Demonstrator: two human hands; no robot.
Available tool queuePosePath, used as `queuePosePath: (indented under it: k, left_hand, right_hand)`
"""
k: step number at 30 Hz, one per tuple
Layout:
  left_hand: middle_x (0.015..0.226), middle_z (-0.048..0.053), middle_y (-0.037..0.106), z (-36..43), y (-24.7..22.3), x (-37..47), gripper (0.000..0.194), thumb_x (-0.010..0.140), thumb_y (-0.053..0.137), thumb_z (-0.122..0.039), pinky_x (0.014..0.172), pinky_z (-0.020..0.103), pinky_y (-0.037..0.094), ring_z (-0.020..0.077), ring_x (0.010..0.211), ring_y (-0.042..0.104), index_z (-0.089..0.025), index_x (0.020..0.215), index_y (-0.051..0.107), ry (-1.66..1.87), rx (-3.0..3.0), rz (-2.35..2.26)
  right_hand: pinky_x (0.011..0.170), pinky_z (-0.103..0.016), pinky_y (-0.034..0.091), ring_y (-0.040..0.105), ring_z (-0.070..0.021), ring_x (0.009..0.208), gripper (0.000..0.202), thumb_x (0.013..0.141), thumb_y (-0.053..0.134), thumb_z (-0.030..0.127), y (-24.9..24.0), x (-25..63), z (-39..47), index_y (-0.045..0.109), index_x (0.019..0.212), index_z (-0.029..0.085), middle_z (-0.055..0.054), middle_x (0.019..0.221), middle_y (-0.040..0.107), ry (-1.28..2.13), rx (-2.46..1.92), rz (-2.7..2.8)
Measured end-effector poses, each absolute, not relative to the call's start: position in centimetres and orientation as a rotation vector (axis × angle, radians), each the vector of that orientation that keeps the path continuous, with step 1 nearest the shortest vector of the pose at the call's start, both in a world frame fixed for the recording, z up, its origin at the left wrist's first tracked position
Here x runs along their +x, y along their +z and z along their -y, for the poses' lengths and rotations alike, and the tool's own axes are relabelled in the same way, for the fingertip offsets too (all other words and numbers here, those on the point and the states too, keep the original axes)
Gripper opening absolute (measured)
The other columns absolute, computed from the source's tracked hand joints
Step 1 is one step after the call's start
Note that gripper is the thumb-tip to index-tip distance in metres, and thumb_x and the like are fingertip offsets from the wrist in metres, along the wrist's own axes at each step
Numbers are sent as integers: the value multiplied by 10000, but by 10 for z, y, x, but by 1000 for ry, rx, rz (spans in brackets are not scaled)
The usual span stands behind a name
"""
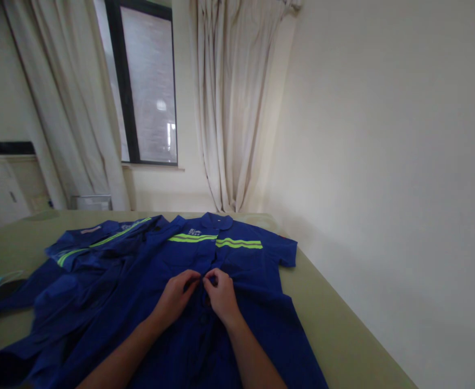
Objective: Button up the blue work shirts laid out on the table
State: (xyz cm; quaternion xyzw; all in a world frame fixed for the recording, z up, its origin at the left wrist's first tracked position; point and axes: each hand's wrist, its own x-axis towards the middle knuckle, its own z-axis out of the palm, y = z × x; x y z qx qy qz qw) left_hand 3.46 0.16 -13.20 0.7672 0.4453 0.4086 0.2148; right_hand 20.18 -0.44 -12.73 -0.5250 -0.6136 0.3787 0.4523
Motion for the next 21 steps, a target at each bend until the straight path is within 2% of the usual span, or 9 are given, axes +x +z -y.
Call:
queuePosePath:
  k: [4, 8, 11, 13, 17, 21]
  left_hand:
    - [987, 37, 752, 1, -130, 35, 198, 942, 481, -237, 860, 316, 518, 203, 936, 707, -241, 999, 671, 1140, 2079, -1197]
    - [938, 24, 747, 7, -128, 42, 209, 958, 495, -328, 768, 298, 529, 192, 850, 716, -237, 1110, 605, 1136, 1897, -1225]
    - [904, 27, 743, 4, -129, 43, 192, 909, 570, -378, 740, 296, 524, 196, 830, 711, -218, 999, 625, 1140, 1790, -1247]
    - [847, 24, 733, -1, -130, 40, 184, 867, 605, -369, 719, 297, 514, 194, 788, 698, -201, 938, 630, 1132, 1755, -1219]
    - [765, -4, 712, -8, -128, 31, 248, 836, 634, -348, 659, 273, 483, 179, 720, 675, -192, 1025, 598, 1079, 1718, -1126]
    - [794, -24, 701, 1, -122, 31, 223, 879, 574, -228, 685, 267, 471, 171, 738, 665, -243, 1100, 606, 947, 2017, -1270]
  right_hand:
    - [497, -223, 364, 551, -138, 511, 84, 813, 605, 232, -130, 203, 5, 678, 841, 200, 43, 586, 577, 767, -1285, 1614]
    - [529, -227, 350, 539, -134, 535, 97, 814, 609, 207, -126, 204, 8, 699, 851, 201, 46, 588, 584, 682, -1317, 1695]
    - [539, -227, 344, 536, -131, 540, 107, 810, 607, 183, -120, 205, 10, 710, 832, 204, 51, 581, 578, 652, -1351, 1726]
    - [550, -227, 354, 541, -133, 563, 89, 793, 631, 181, -116, 206, 10, 717, 801, 203, 45, 597, 585, 637, -1361, 1727]
    - [621, -233, 412, 575, -147, 664, 48, 752, 708, 231, -114, 209, 6, 735, 755, 191, 8, 717, 655, 624, -1366, 1677]
    - [603, -234, 411, 569, -147, 645, 127, 749, 691, 290, -124, 210, 0, 736, 725, 174, 10, 652, 651, 854, -1380, 1550]
